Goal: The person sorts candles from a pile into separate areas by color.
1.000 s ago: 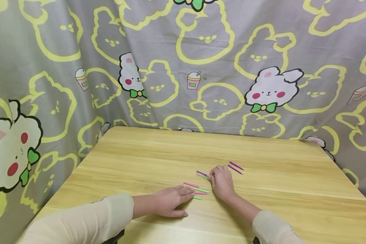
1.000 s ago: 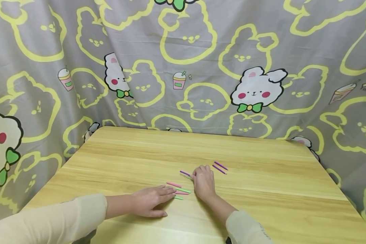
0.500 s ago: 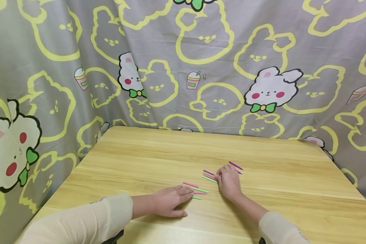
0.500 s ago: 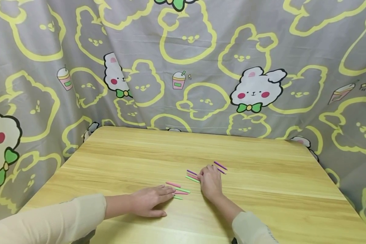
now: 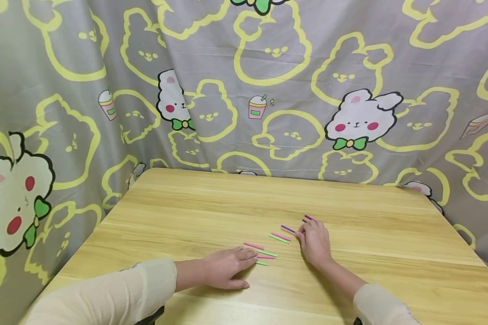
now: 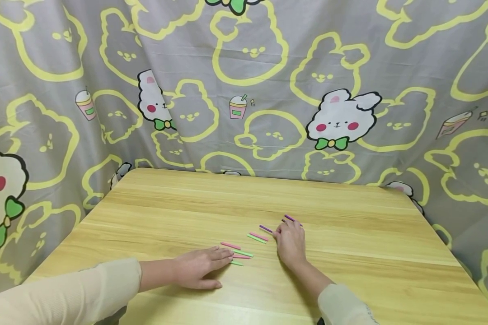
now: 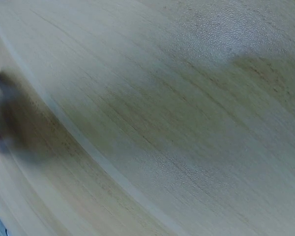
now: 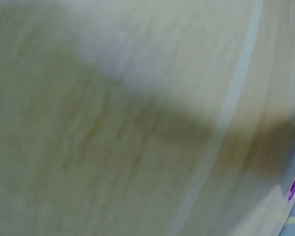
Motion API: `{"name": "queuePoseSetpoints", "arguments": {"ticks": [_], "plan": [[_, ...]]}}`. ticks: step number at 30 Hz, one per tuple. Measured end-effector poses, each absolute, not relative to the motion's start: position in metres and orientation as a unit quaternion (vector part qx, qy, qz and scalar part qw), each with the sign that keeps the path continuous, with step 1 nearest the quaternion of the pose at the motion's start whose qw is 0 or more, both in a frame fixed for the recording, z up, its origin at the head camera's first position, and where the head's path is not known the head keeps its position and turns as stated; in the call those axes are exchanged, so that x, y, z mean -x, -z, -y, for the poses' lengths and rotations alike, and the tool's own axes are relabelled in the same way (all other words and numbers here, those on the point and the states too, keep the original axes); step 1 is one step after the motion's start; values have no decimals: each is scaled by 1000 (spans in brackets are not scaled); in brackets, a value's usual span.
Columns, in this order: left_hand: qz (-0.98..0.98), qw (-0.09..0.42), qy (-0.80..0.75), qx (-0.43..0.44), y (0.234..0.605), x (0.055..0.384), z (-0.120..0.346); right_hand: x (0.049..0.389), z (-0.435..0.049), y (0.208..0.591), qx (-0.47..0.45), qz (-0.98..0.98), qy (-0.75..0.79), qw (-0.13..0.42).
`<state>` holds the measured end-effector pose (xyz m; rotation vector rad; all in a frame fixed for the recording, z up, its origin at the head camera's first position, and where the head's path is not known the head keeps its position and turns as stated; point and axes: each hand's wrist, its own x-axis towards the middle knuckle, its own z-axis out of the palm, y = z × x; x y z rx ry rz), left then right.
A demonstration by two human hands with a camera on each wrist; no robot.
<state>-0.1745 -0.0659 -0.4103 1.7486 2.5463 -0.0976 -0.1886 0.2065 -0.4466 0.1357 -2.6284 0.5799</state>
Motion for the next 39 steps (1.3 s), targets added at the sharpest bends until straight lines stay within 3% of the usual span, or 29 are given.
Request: {"name": "queuePoseSetpoints", "arguments": {"ticks": [39], "plan": [[-822,12,43,-567,412,174,66,186,-246,453,-22,949,-181,256]]}}
